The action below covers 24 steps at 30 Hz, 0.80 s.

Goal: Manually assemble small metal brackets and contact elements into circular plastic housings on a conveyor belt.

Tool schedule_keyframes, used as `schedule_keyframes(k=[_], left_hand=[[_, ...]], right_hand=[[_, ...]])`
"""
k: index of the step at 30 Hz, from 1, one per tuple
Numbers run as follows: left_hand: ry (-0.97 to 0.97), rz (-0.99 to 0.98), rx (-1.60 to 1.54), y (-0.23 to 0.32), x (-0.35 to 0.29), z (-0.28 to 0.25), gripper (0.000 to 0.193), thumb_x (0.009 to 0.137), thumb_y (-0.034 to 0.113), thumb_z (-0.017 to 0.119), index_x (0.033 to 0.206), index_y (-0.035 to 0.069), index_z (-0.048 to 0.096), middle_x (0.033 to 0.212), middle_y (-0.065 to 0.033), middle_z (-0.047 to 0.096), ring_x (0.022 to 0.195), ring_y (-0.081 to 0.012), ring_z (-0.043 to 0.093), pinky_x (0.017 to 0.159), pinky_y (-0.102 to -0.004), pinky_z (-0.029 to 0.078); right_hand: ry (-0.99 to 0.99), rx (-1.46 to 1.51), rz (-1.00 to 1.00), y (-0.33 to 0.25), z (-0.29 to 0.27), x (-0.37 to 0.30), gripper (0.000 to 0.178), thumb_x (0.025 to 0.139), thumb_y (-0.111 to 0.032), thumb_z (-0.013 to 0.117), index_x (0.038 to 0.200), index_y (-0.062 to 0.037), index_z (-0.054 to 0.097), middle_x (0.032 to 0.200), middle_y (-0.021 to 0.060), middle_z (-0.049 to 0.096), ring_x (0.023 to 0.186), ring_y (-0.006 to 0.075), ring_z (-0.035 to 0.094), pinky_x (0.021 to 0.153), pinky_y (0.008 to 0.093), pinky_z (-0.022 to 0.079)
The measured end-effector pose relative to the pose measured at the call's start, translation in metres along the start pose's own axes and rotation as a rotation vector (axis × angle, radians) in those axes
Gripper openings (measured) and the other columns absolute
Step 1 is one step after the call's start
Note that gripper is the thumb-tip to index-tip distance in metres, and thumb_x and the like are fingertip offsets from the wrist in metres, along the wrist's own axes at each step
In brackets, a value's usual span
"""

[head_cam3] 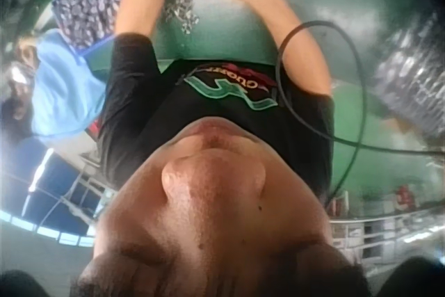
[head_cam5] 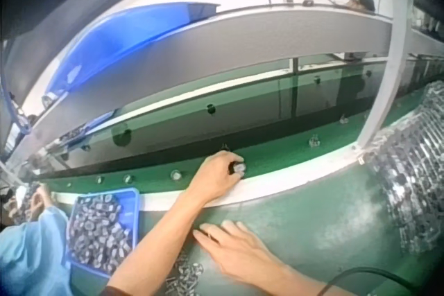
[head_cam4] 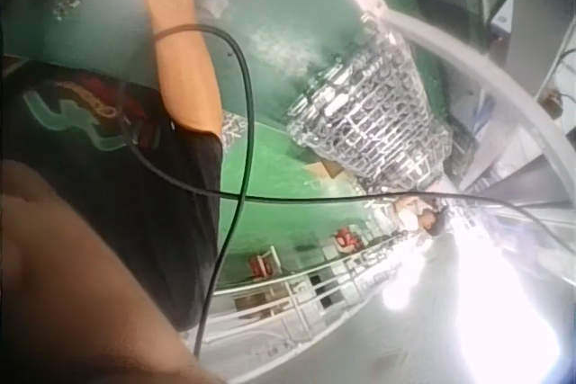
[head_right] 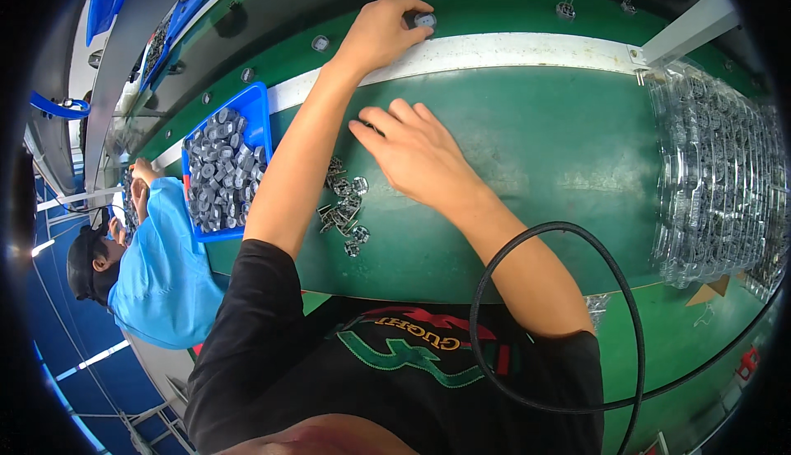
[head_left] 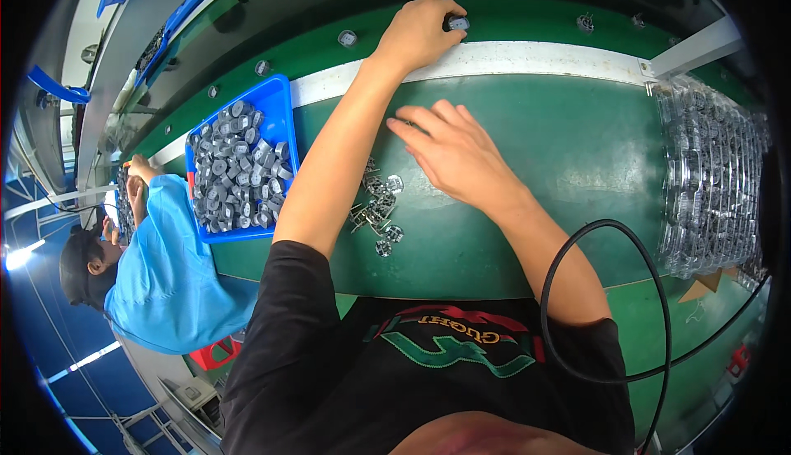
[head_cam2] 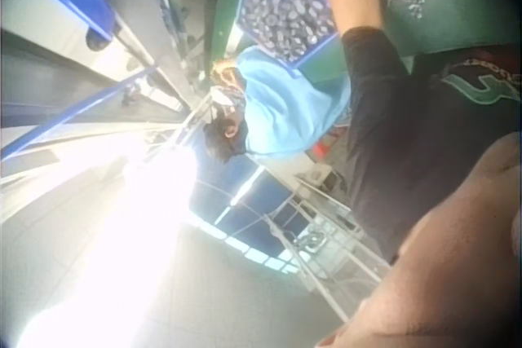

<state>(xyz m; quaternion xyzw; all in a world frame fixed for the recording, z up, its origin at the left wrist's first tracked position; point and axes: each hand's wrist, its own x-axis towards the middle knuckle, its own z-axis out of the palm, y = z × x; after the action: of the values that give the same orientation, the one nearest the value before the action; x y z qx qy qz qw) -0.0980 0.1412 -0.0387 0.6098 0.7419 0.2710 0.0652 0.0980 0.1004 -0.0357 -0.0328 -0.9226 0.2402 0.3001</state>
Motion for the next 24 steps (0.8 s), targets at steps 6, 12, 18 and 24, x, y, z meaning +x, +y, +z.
schedule_keyframes(k=[6, 12, 18, 24], left_hand=[[0.088, -0.186, -0.328, 0.049, -0.051, -0.047, 0.035, 0.079, 0.008, 0.073, 0.114, 0.004, 0.069, 0.093, -0.0104, 0.070, 0.078, -0.0145, 0.067, 0.073, -0.0281, 0.054], [0.200, -0.295, -0.682, 0.045, -0.117, -0.055, 0.040, 0.077, -0.002, 0.075, 0.116, 0.000, 0.068, 0.090, -0.0056, 0.067, 0.074, -0.0093, 0.063, 0.067, -0.0226, 0.052], [0.171, -0.373, -0.761, 0.053, -0.149, -0.051, 0.044, 0.074, -0.005, 0.078, 0.117, 0.000, 0.067, 0.083, -0.0024, 0.065, 0.070, -0.0064, 0.058, 0.066, -0.0209, 0.049], [0.136, -0.361, -0.764, 0.055, -0.152, -0.050, 0.043, 0.074, -0.005, 0.077, 0.115, 0.001, 0.069, 0.092, -0.0058, 0.068, 0.076, -0.0097, 0.063, 0.071, -0.0237, 0.052]], right_hand=[[0.048, 0.289, 0.241, 0.017, -0.002, -0.004, 0.024, 0.084, 0.002, 0.065, 0.107, -0.0003, 0.068, 0.101, 0.0085, 0.064, 0.085, 0.0226, 0.064, 0.075, 0.0350, 0.053], [0.259, 1.191, 0.717, 0.020, -0.024, 0.009, 0.014, 0.092, 0.003, 0.062, 0.106, 0.0034, 0.067, 0.096, 0.0077, 0.067, 0.086, 0.0152, 0.070, 0.076, 0.0268, 0.055], [0.160, 1.285, 0.763, 0.013, -0.024, 0.006, 0.019, 0.090, 0.001, 0.068, 0.109, 0.0040, 0.068, 0.100, 0.0111, 0.069, 0.084, 0.0158, 0.069, 0.073, 0.0259, 0.054], [0.255, 0.820, 0.579, 0.003, -0.017, 0.007, 0.011, 0.085, 0.000, 0.074, 0.095, 0.0000, 0.074, 0.093, 0.0043, 0.066, 0.080, 0.0122, 0.064, 0.068, 0.0251, 0.052]])
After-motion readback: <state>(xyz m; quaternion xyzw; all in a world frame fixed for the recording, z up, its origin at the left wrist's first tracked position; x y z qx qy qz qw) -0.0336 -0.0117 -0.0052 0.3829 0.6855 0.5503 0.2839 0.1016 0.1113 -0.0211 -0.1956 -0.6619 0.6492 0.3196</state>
